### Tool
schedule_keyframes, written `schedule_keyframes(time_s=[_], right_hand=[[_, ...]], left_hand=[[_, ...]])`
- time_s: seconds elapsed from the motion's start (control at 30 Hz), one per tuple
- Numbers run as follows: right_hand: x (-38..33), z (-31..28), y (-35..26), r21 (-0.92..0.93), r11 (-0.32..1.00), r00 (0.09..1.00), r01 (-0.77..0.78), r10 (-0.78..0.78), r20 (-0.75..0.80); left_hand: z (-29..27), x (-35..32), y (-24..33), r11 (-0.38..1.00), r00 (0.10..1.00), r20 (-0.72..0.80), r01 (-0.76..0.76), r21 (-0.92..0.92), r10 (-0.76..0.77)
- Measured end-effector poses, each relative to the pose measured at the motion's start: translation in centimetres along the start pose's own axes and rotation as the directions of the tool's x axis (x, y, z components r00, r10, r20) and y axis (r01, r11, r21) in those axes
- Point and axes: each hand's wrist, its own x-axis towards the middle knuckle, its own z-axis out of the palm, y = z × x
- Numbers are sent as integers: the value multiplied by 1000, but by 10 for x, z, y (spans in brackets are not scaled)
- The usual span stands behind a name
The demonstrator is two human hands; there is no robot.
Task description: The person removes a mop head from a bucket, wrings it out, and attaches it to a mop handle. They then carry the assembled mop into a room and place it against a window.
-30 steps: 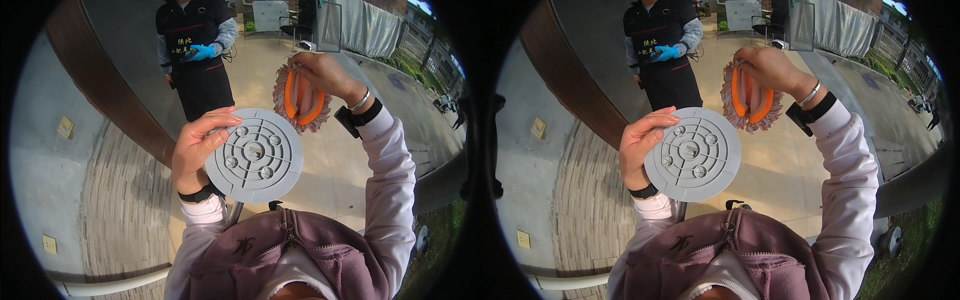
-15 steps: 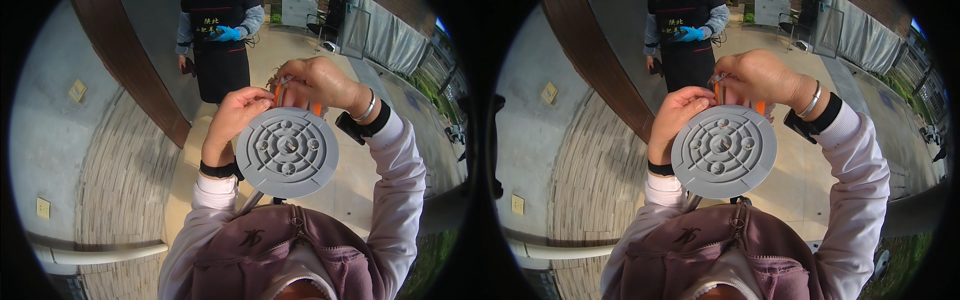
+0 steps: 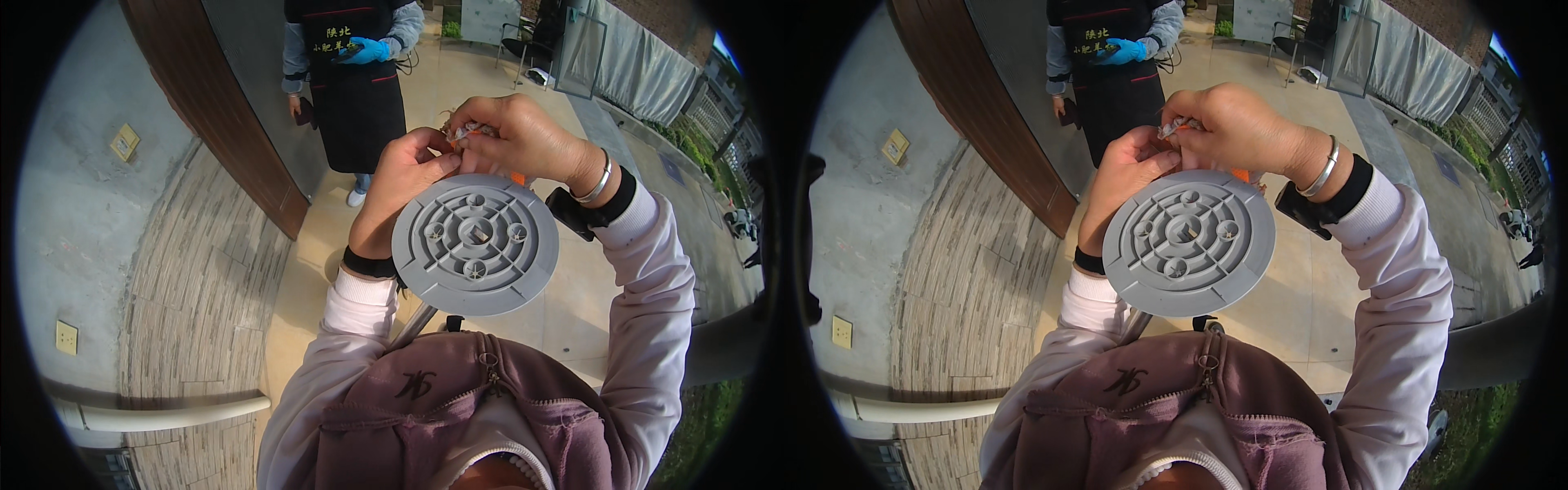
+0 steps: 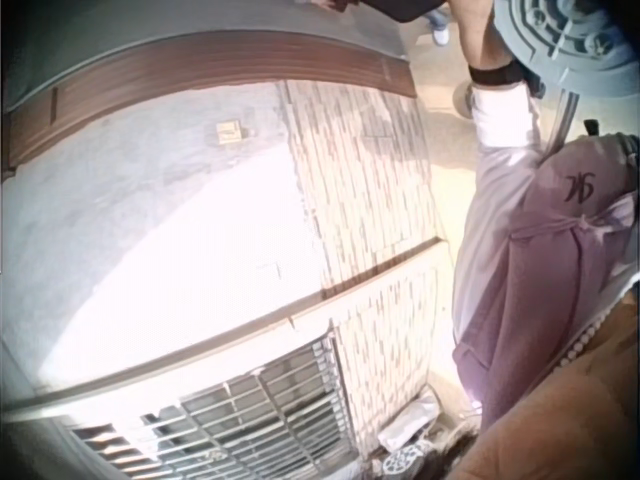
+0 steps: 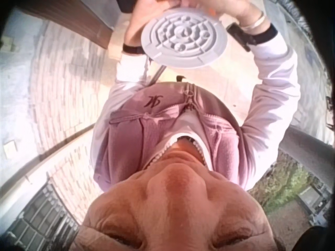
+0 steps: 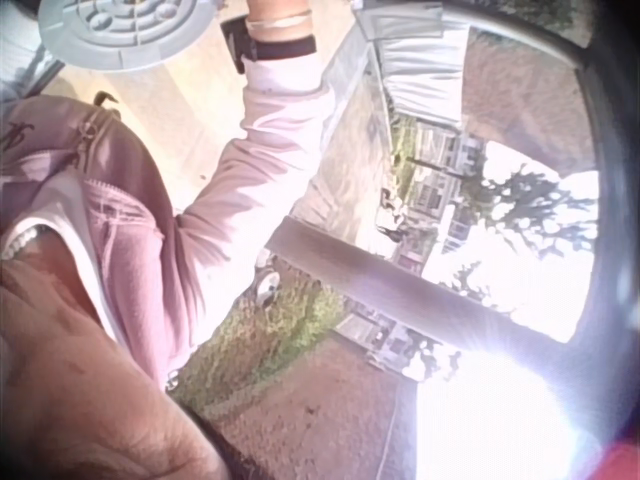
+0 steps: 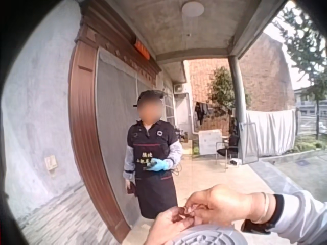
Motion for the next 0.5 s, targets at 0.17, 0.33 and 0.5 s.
schedule_keyframes(time_s=[0.17, 0.33, 0.5], right_hand=[[-5, 0, 4, -160, 987, 999, 29, -25, 25], [-6, 3, 8, -79, 997, 1000, -6, 6, -7], [-8, 0, 9, -168, 985, 999, 42, -46, -22]], left_hand=[[2, 0, 3, 999, 1000, 21, 24, -25, -24], [18, 5, -3, 986, 999, 52, 23, -165, -15], [9, 6, -3, 990, 996, 51, 72, -125, -66]])
